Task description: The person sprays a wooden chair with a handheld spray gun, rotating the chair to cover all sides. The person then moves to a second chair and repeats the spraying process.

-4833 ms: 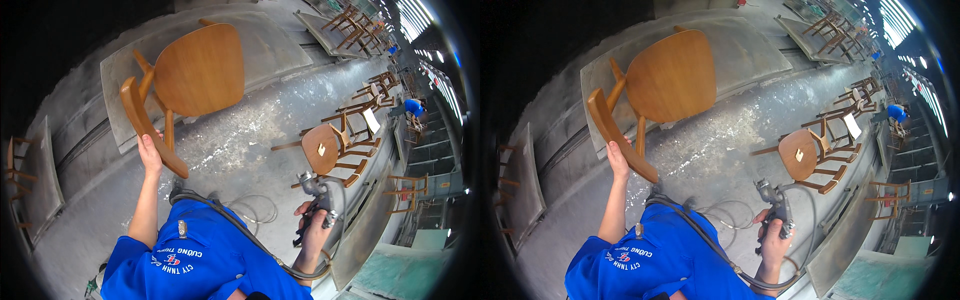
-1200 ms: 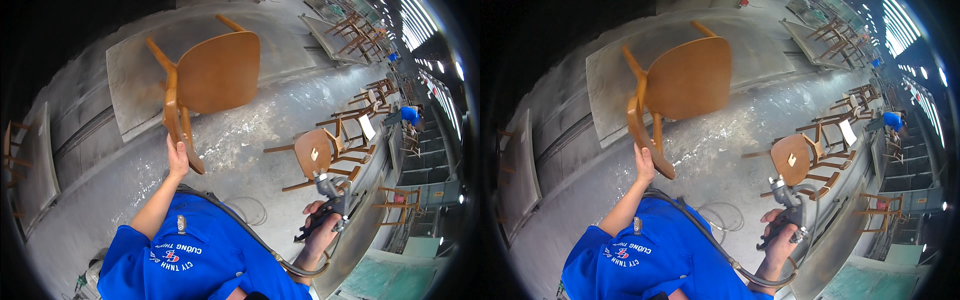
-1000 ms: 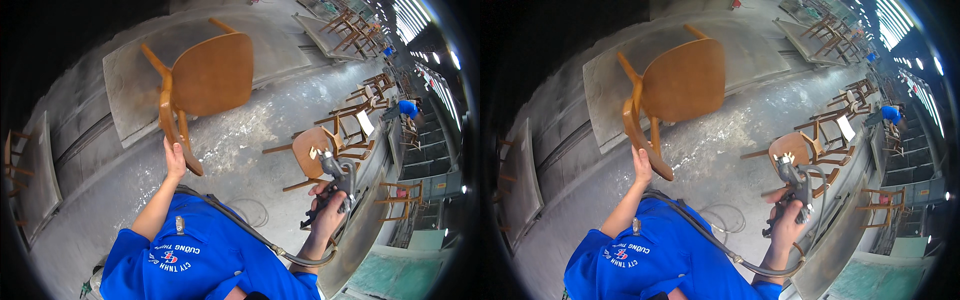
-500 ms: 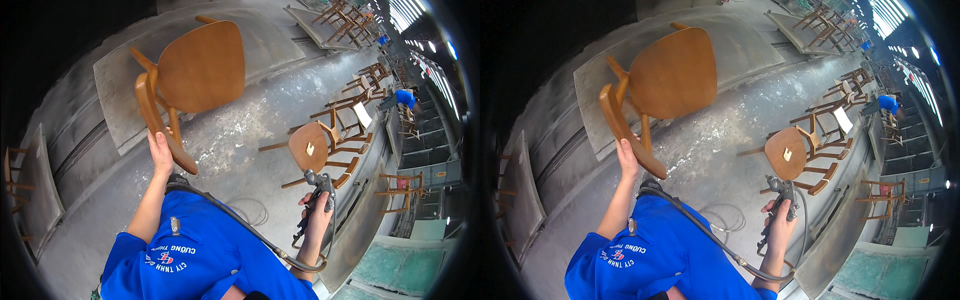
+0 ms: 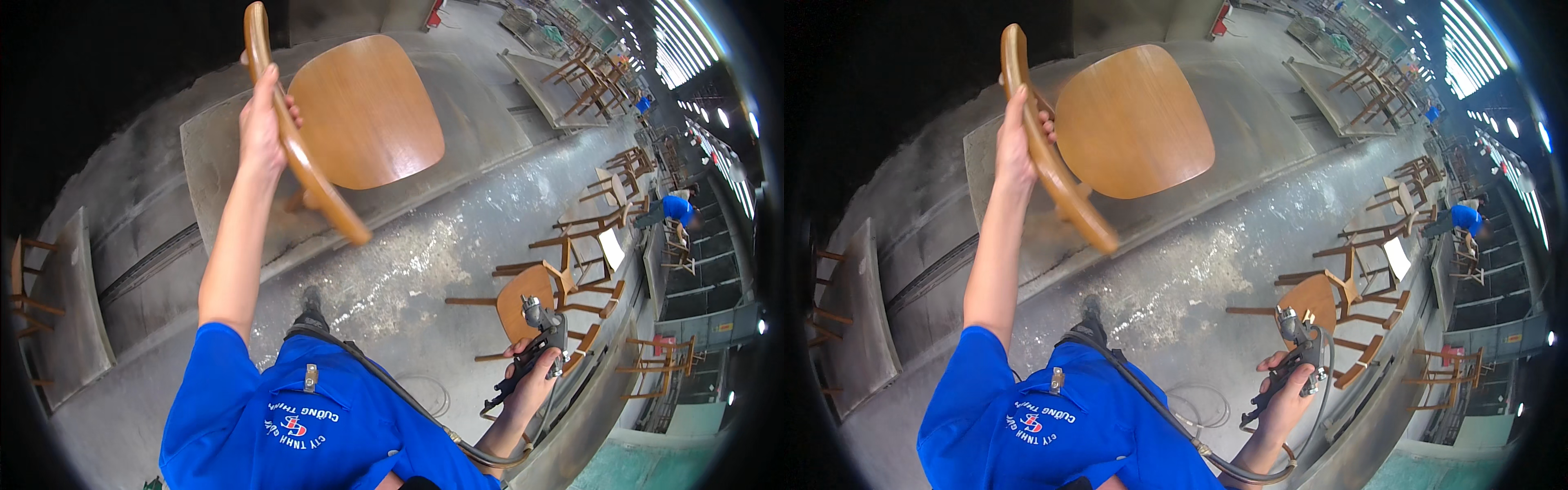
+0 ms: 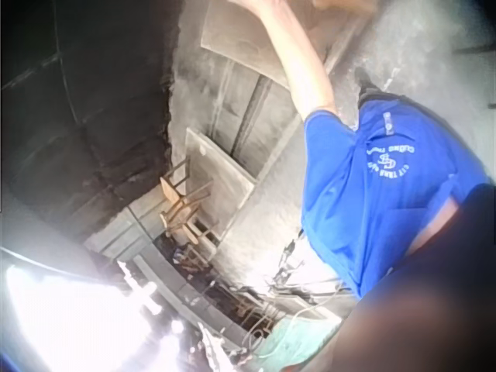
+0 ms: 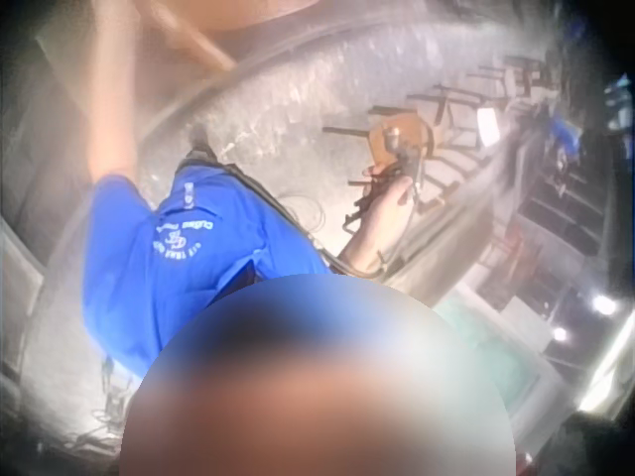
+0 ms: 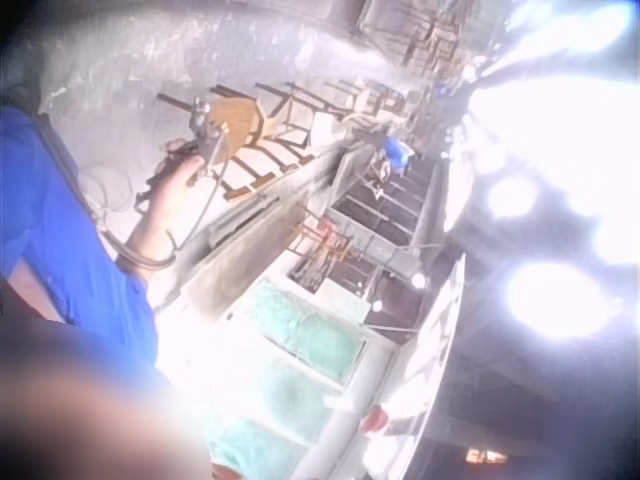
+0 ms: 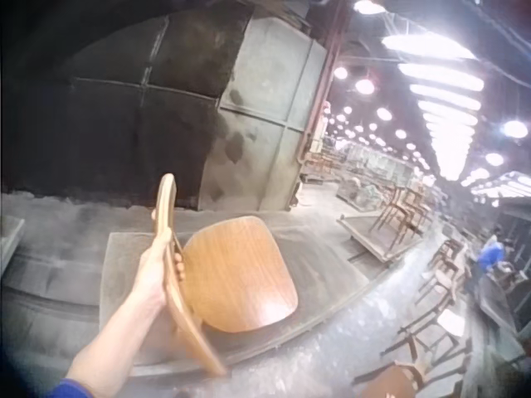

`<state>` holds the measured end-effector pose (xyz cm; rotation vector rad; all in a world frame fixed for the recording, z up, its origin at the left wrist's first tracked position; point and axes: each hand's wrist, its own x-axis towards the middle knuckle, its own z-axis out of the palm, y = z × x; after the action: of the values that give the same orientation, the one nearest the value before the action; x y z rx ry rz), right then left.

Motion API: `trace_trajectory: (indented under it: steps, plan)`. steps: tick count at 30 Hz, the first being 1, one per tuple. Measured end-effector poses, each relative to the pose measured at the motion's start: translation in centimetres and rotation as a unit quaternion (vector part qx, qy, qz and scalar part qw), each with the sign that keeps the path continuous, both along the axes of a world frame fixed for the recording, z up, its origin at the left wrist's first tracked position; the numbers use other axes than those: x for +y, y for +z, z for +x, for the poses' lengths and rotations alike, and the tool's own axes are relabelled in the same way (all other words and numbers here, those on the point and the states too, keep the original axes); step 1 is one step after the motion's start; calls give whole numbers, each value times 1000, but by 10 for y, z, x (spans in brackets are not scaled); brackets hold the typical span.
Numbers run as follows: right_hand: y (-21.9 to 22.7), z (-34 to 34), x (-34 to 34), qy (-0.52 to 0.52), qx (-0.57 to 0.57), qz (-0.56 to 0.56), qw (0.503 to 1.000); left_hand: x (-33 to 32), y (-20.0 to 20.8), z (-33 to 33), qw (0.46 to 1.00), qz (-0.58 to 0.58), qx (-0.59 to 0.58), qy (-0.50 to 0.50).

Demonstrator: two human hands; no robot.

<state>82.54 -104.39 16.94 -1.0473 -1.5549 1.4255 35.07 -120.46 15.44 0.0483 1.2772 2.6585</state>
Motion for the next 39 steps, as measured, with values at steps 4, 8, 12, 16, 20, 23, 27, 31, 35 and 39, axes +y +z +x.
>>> trace_trajectory:
  steps: [4, 8, 12, 16, 20, 23, 27, 31, 35, 39]
  plan:
    - [-6, -49, -6, -12, 28, -34, 999, 34, 31, -101, 986, 35, -68, 151]
    - [-10, -81, -6, -20, 28, -47, 998, 17, 36, -159, 964, 75, -103, 233]
    - [-15, -104, -4, 24, 32, -81, 996, 24, 7, -185, 961, 33, -95, 259]
    - [-31, -124, 11, 79, 3, -100, 992, 27, 2, -218, 993, 6, -82, 84]
    - [-50, -125, 32, 116, -10, -121, 986, -43, 7, -206, 903, -427, 52, -5]
    - [-57, -117, 48, 84, -18, -149, 985, -60, 6, -196, 580, -655, 443, 196]
    - [-58, -113, 66, 55, -26, -154, 986, -31, 20, -220, 380, -696, 599, 112]
    - [-56, -113, 76, 73, -18, -154, 985, -19, 19, -198, 427, -657, 601, 155]
    - [-57, -117, 87, 61, -15, -150, 987, -11, 12, -130, 383, -677, 575, 253]
    - [-57, -125, 94, 47, 9, -155, 987, 5, 7, -90, 390, -708, 504, 304]
